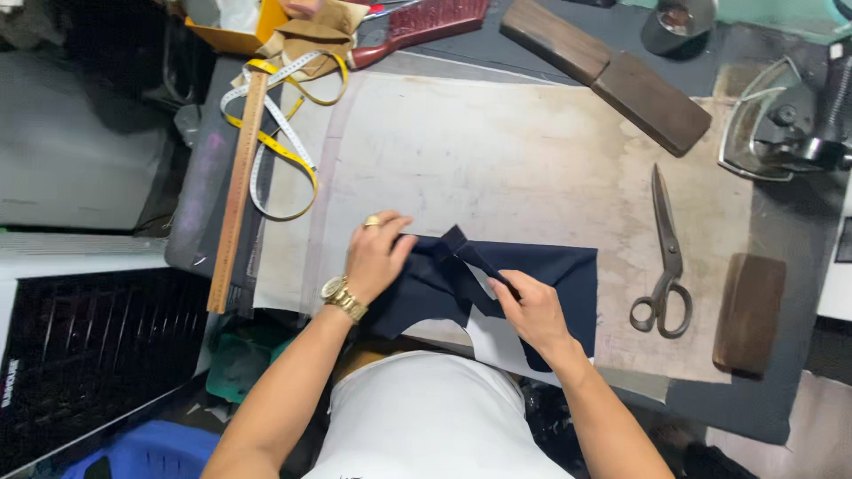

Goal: The person measures and marks a piece of dark blue fabric on a workbench, using a measuring tape, a ruler, and a piece of pink tailor's chalk.

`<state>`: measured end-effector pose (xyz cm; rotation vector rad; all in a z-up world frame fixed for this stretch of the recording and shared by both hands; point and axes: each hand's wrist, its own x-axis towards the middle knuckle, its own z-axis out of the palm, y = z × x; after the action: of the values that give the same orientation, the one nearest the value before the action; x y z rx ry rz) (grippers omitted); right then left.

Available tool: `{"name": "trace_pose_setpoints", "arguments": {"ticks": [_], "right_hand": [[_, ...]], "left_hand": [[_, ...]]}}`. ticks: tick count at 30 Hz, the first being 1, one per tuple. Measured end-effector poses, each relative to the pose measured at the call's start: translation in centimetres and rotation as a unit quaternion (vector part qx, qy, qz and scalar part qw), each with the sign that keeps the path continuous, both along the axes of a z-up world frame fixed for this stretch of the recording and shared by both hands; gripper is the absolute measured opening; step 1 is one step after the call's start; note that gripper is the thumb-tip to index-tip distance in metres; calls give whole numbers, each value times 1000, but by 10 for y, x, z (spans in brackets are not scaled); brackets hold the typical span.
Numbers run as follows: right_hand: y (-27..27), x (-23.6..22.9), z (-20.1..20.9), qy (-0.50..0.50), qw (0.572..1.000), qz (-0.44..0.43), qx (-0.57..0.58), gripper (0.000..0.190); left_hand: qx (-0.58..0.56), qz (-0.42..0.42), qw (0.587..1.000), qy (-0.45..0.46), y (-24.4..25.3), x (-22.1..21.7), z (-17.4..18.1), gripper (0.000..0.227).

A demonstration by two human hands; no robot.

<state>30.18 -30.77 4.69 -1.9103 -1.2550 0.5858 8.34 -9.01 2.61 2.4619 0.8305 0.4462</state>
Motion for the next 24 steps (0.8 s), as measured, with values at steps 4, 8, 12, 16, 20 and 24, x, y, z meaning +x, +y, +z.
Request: {"name": "trace_pose_setpoints", "arguments": {"ticks": [4, 8, 12, 16, 20, 24], "right_hand": [[-1, -14, -2, 91, 990, -58, -95, 13], [6, -34, 7, 128, 977, -129, -109, 12], [28, -55, 14, 125, 966, -199, -106, 11], [54, -88, 39, 107, 963, -233, -86, 10], [62, -111, 43, 99, 961, -248, -75, 9], [67, -96, 56, 99, 967, -226, -69, 19]], "left_hand": [[15, 278, 949, 146, 21, -101, -31, 36], [-6, 310, 936, 169, 42, -129, -59, 45], [80, 282, 944, 152, 79, -110, -73, 33], [54, 264, 954, 133, 108, -113, -71, 30], [70, 231, 958, 158, 87, -151, -81, 30], [20, 235, 956, 172, 38, -189, -49, 25]]}}
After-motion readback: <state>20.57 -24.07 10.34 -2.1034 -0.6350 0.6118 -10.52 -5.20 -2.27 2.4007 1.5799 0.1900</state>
